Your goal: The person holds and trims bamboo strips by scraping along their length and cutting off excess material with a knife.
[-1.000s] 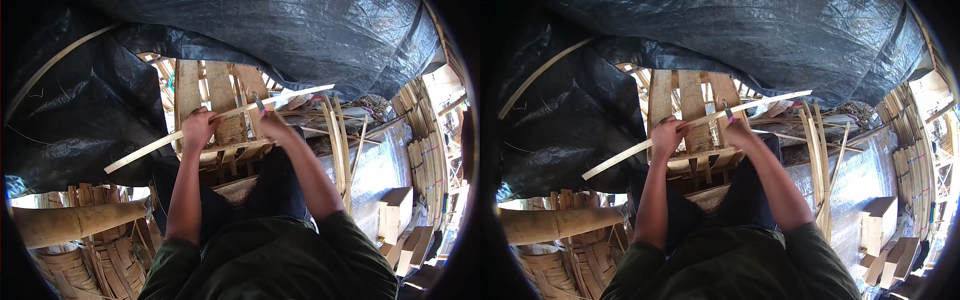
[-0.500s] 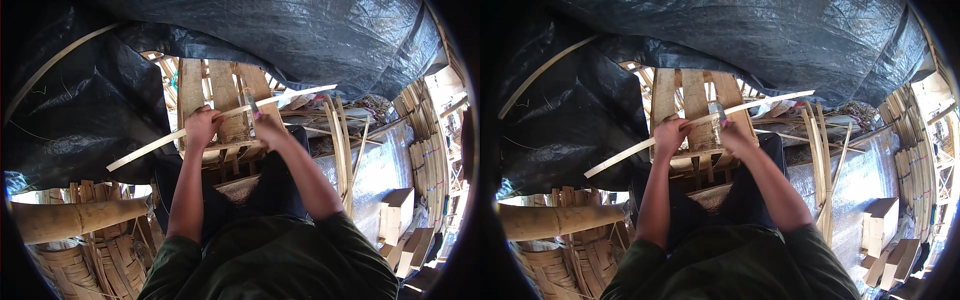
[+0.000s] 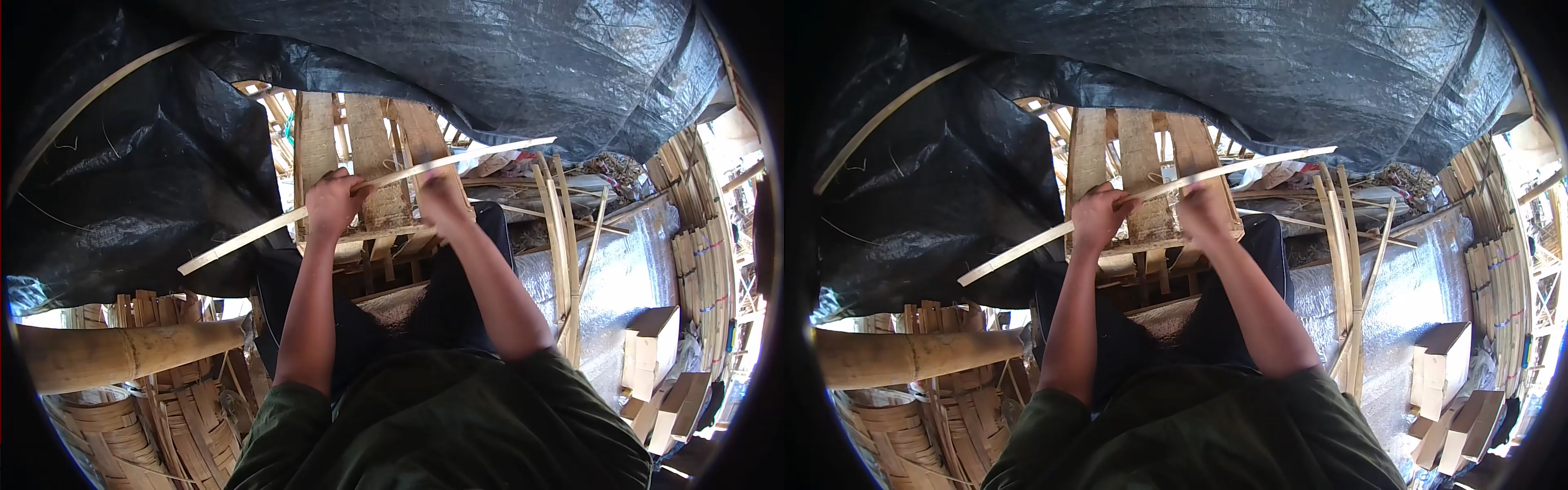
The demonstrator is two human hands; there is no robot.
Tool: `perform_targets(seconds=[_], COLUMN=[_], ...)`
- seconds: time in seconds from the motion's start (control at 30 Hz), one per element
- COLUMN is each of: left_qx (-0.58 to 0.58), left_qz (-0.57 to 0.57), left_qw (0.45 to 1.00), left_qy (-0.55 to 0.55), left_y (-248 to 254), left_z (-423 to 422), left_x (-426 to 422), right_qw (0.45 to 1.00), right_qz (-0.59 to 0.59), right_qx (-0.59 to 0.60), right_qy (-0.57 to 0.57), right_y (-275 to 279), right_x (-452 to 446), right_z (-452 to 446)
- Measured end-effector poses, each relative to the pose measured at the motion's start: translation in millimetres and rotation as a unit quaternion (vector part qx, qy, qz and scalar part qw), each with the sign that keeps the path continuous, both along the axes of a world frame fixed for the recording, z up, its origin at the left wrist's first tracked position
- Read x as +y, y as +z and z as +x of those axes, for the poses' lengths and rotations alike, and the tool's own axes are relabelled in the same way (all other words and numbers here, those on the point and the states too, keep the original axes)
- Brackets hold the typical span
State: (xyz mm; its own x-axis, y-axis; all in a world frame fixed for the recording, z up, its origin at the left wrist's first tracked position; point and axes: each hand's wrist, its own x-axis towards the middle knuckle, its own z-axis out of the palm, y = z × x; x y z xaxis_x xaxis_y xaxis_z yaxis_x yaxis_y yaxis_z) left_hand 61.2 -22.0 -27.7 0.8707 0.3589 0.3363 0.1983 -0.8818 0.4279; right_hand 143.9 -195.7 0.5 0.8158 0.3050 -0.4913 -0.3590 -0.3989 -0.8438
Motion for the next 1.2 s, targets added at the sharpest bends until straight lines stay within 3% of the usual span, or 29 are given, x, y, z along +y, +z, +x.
perform_targets(seconds=[0.03, 0.1, 0.17, 0.23, 0.3, 0.37, 0.43, 0.47, 0.63, 0.7, 0.77, 0.83, 0.9, 0.97, 1.0, 1.07, 1.2], left_qx=[-0.014, -0.028, -0.019, -0.022, -0.025, -0.028, -0.028, -0.026, -0.024, -0.017, -0.05, -0.064, -0.12, -0.165, -0.21, -0.228, -0.258], left_qz=[0.004, 0.009, 0.004, 0.009, 0.015, 0.013, 0.01, 0.005, 0.018, 0.017, 0.021, 0.022, 0.018, 0.027, 0.036, 0.04, 0.042], left_qw=[1.0, 0.999, 1.0, 1.0, 0.999, 0.999, 1.0, 1.0, 1.0, 1.0, 0.998, 0.997, 0.992, 0.986, 0.977, 0.972, 0.963], left_qy=[-0.01, -0.024, -0.007, -0.009, -0.016, -0.016, -0.01, -0.006, -0.007, -0.003, -0.015, -0.022, -0.015, 0.002, 0.018, 0.027, 0.062], left_y=[-0.8, 0.0, 0.0, -0.7, -1.0, 0.1, -0.6, -1.7, -1.5, -1.1, -1.6, -2.2, -0.5, 1.9, 2.9, 5.4, 11.6], left_z=[0.2, 1.5, 0.0, 0.3, 0.8, 1.2, 0.6, 0.3, 0.4, -0.2, 0.5, 1.4, 1.5, 3.6, 3.6, 3.1, 0.0], left_x=[1.1, 1.5, 1.0, 1.8, 1.3, 1.5, 1.4, 1.3, 1.8, 1.3, 2.0, 2.6, 2.6, 3.6, 3.7, 3.5, -1.8], right_qw=[0.996, 0.992, 0.995, 1.0, 0.981, 0.981, 0.987, 0.998, 0.992, 0.893, 0.889, 0.951, 0.945, 0.97, 0.97, 0.893, 0.839], right_qz=[-0.076, -0.083, 0.058, 0.029, -0.057, -0.074, 0.086, 0.061, -0.035, -0.075, -0.082, -0.065, -0.003, 0.03, 0.03, -0.058, -0.011], right_qx=[-0.028, -0.064, 0.069, 0.013, 0.001, 0.025, 0.107, 0.016, -0.118, -0.442, -0.445, -0.279, -0.31, -0.184, -0.183, -0.375, -0.513], right_qy=[0.03, 0.069, 0.034, 0.002, 0.185, 0.176, 0.08, -0.02, 0.027, 0.045, 0.07, 0.115, 0.107, 0.157, 0.158, 0.244, 0.179], right_y=[-5.1, -2.3, 5.3, 10.8, 10.0, 4.9, 12.9, 16.1, 17.4, -2.8, 9.9, 25.1, 8.4, 7.7, 9.0, 15.5, 18.0], right_x=[6.2, 0.4, -8.5, -9.5, 2.0, 3.6, 0.2, 8.6, 6.2, 0.0, -13.3, -30.1, -55.4, -73.4, -78.2, -86.8, -59.2], right_z=[-12.5, -5.7, 23.1, 16.4, -10.8, -6.1, 13.9, 12.0, 26.0, 31.0, 25.6, 21.5, 21.7, 18.4, 13.2, 5.5, -14.1])
